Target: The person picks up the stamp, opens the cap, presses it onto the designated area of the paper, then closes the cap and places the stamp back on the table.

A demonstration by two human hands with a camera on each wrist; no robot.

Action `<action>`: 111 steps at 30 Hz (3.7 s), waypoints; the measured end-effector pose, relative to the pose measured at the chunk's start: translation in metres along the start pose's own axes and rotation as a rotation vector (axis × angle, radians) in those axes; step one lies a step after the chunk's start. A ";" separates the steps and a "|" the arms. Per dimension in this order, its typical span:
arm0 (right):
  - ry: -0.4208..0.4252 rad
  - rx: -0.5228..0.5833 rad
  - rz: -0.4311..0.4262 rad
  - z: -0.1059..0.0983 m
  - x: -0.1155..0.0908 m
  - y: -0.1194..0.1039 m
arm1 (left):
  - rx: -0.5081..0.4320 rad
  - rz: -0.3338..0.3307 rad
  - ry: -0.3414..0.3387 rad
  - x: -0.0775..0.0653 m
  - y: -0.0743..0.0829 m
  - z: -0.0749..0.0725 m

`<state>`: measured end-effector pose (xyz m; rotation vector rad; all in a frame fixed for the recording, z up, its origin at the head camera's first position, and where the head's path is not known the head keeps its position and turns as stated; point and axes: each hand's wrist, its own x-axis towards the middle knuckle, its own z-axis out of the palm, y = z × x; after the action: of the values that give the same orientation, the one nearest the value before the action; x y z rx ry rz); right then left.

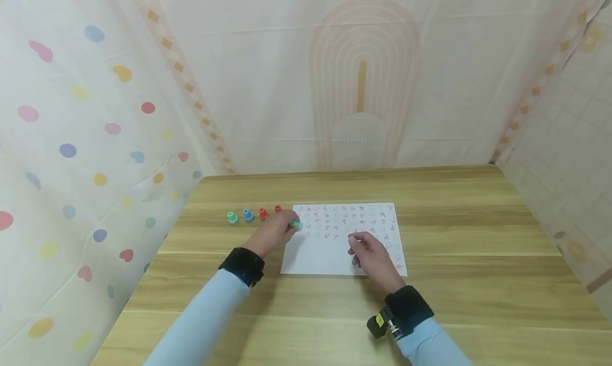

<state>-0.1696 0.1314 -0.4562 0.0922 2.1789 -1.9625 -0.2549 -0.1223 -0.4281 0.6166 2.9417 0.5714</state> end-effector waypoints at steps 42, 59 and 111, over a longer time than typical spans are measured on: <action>0.004 -0.053 0.019 0.007 -0.005 0.004 | 0.288 -0.033 -0.195 0.020 -0.009 0.027; 0.018 -0.065 0.021 0.002 -0.011 0.006 | 0.244 -0.064 -0.226 0.023 0.001 0.025; 0.115 0.005 0.042 0.003 -0.022 0.009 | 0.297 0.001 -0.230 0.021 -0.001 0.022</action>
<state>-0.1463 0.1311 -0.4606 0.2555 2.2228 -1.9864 -0.2716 -0.1072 -0.4491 0.6590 2.8240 0.0544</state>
